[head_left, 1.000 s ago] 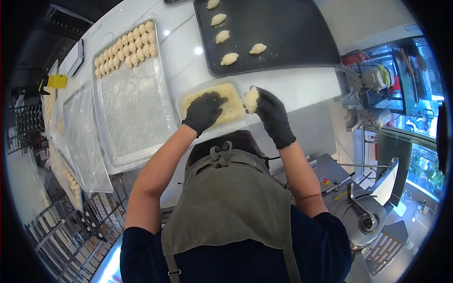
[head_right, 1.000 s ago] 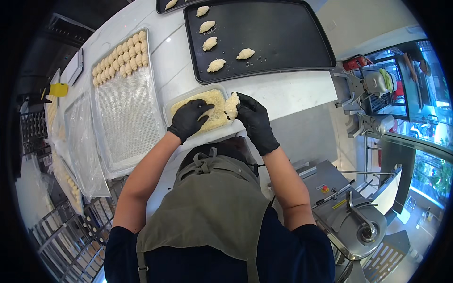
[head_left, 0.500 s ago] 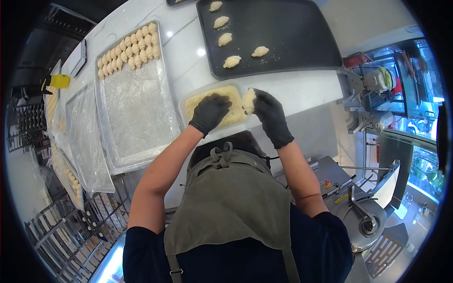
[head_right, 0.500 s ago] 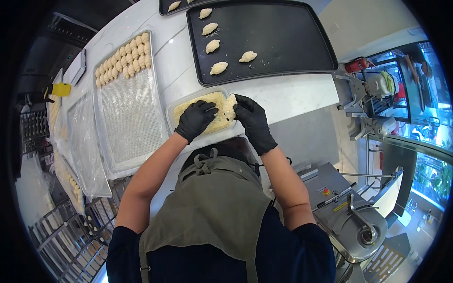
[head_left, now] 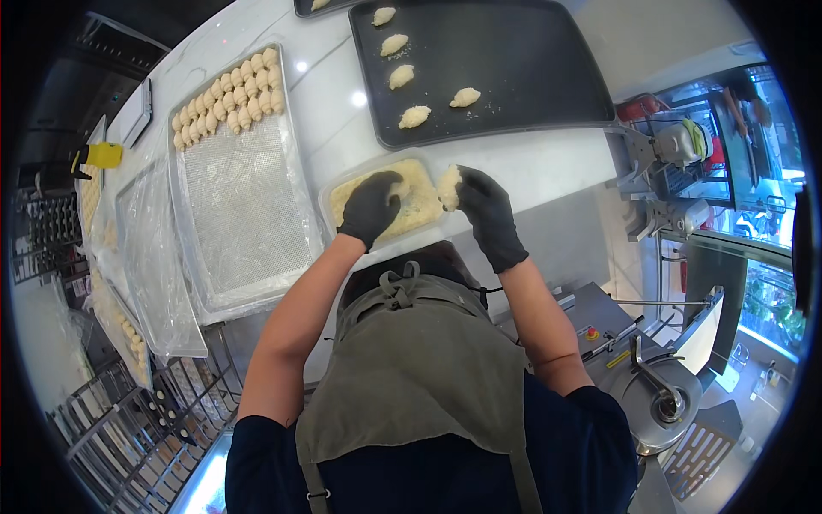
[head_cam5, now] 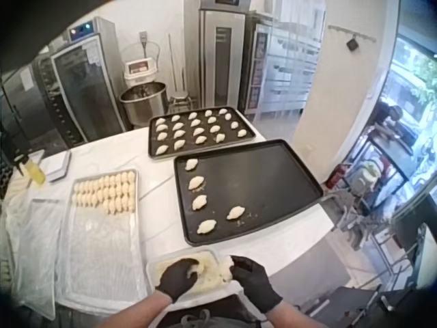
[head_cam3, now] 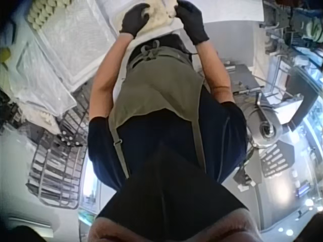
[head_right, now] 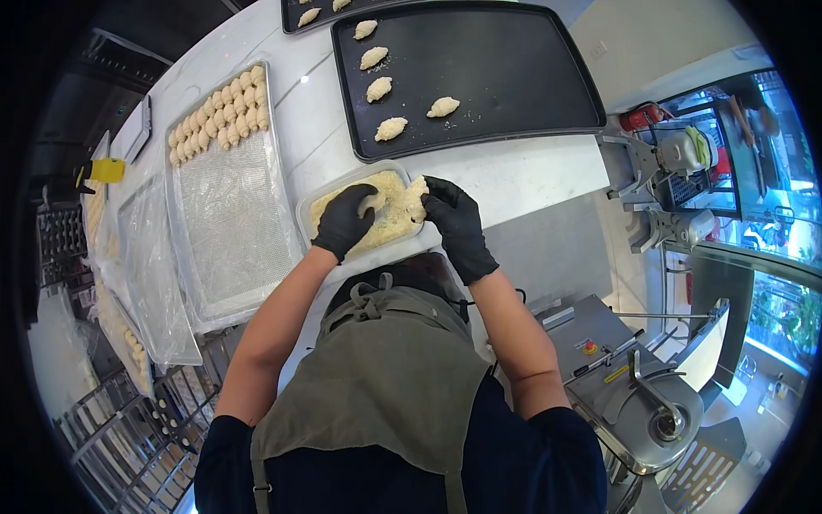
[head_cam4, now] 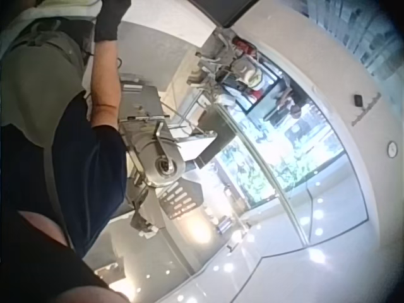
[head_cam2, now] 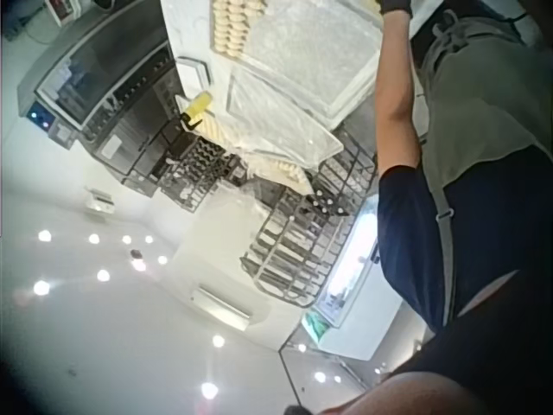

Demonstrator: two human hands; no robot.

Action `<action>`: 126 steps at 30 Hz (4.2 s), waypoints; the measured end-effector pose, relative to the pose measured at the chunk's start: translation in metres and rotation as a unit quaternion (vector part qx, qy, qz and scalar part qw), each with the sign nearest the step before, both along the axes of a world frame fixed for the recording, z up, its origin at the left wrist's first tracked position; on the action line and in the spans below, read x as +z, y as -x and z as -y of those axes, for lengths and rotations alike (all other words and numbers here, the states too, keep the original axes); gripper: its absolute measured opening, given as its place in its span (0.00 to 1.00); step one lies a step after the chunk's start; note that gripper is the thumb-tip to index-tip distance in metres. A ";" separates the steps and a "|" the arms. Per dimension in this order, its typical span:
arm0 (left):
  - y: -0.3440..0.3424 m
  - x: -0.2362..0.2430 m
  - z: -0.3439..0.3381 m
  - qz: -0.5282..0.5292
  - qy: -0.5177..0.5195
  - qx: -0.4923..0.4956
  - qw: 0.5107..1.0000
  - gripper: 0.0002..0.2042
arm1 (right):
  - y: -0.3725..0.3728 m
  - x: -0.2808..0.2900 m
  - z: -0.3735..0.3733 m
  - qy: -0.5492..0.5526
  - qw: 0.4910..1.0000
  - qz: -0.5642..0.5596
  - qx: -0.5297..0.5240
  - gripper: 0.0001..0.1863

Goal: Shaping small pieces of dough and arranging them onto baking trays.

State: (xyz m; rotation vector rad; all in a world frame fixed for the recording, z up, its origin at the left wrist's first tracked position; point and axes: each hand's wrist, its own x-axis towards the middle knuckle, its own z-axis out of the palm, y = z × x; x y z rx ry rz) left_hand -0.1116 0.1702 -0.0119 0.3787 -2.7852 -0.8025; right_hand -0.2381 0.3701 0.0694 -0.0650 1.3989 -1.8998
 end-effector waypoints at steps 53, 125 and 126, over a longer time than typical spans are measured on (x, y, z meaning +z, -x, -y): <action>0.082 0.111 0.050 -0.046 -0.492 0.148 0.857 0.26 | 0.240 0.023 0.096 -0.239 0.909 -0.163 0.301 0.15; -0.037 0.026 0.010 0.028 -0.058 0.150 0.987 0.22 | 0.022 0.032 0.014 -0.118 0.928 -0.332 0.116 0.29; -0.028 0.022 0.008 0.116 -0.031 0.173 0.978 0.23 | 0.026 0.027 0.004 -0.164 0.886 -0.408 0.148 0.28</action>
